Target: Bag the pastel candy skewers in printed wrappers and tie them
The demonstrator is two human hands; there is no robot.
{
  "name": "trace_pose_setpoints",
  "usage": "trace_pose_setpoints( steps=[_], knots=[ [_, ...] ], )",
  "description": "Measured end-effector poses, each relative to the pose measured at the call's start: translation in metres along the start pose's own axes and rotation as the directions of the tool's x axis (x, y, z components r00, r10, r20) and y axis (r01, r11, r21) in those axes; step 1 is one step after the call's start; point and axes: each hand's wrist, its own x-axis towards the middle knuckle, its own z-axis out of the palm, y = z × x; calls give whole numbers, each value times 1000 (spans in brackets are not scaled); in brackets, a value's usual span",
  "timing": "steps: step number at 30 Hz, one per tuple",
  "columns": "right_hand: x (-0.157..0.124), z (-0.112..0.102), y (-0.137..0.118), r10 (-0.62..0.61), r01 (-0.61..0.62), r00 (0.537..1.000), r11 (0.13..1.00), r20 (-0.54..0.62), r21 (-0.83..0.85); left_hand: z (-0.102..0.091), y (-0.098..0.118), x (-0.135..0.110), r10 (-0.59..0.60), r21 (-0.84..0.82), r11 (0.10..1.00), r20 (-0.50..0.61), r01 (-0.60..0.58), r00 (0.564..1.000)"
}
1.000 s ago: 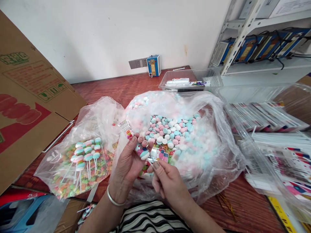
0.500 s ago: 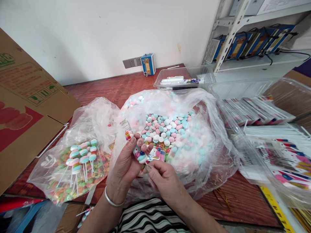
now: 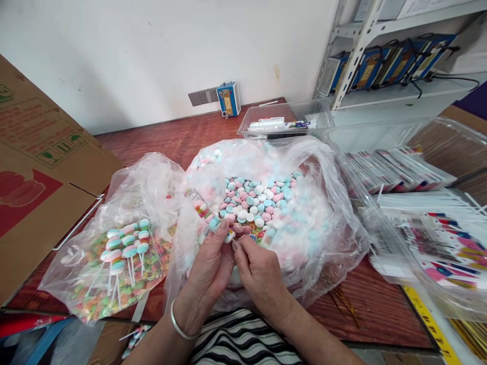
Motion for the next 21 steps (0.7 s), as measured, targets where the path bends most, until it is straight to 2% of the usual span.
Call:
trace_pose_setpoints(
  steps=[2, 4, 7, 8, 10, 12, 14, 17, 21],
  knots=[
    [-2, -2, 0, 139, -152, 987, 970, 79, 189, -4, 7, 4, -3, -38, 999, 16, 4, 1000],
    [-5, -3, 1, 226, -279, 957, 888, 181, 366, -7, 18, 11, 21, -115, 993, 23, -19, 1000],
    [-8, -1, 2, 276, -448, 888, 697, 367, 560, -6, 31, 21, 32, -203, 979, 8, -29, 999],
    [-8, 0, 2, 273, -465, 879, 672, 391, 576, -5, 35, 23, 21, -220, 975, -12, -23, 1000],
    [-9, -1, 0, 254, -413, 902, 742, 349, 528, -1, 39, 25, -11, -248, 969, -65, -6, 998],
    [-9, -2, -3, 207, -293, 947, 872, 247, 393, 2, 41, 26, -45, -271, 962, -106, 14, 993],
    [-9, -4, -5, 159, -201, 971, 948, 177, 246, 2, 40, 26, -72, -289, 957, -119, 34, 990],
    [-9, -2, -7, 142, -164, 978, 976, 150, 144, -1, 32, 24, -73, -292, 955, -93, 43, 993],
    [-5, 2, -6, 173, -191, 977, 970, 122, 153, -5, 14, 16, -20, -214, 977, -25, 14, 1000]
  ],
)
